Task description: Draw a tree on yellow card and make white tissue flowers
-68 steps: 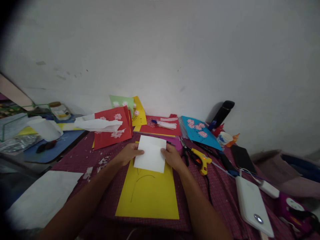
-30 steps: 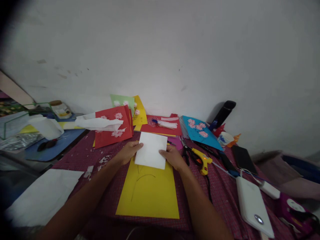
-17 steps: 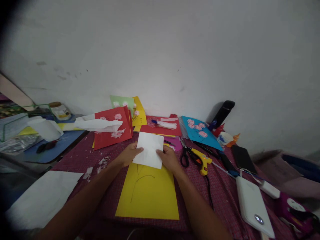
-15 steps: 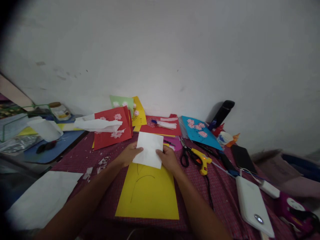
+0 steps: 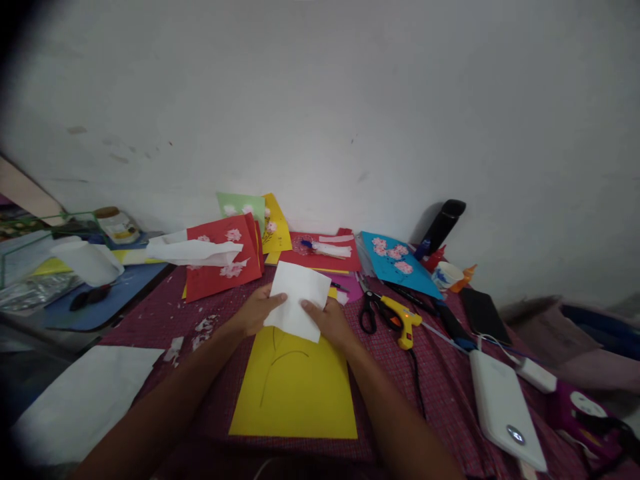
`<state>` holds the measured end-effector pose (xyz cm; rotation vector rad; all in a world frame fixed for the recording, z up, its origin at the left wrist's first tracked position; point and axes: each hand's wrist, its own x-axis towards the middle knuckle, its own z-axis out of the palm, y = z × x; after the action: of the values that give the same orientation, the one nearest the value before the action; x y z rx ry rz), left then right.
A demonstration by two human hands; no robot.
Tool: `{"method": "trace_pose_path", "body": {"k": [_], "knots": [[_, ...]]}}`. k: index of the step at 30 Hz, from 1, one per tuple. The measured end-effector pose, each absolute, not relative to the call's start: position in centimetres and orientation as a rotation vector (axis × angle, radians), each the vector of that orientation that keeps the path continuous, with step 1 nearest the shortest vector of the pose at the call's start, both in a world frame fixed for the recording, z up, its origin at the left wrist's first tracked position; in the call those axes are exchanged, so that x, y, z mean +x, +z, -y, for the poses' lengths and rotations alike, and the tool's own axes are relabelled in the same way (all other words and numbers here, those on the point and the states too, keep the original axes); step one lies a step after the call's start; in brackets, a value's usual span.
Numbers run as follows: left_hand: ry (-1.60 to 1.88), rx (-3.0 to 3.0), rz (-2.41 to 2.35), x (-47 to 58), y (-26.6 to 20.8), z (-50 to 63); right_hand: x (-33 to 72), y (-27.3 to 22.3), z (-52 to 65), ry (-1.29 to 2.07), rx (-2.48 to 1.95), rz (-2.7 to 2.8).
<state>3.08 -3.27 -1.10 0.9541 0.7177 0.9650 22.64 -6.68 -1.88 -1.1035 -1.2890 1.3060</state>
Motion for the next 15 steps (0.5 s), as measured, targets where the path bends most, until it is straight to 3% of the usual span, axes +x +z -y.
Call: {"method": "trace_pose_path", "body": {"k": [15], "knots": [[0.982,0.988,-0.778,2.7,-1.7,2.6,24.0,-2.7,5.2,1.3,-1.141,1.138]]}}
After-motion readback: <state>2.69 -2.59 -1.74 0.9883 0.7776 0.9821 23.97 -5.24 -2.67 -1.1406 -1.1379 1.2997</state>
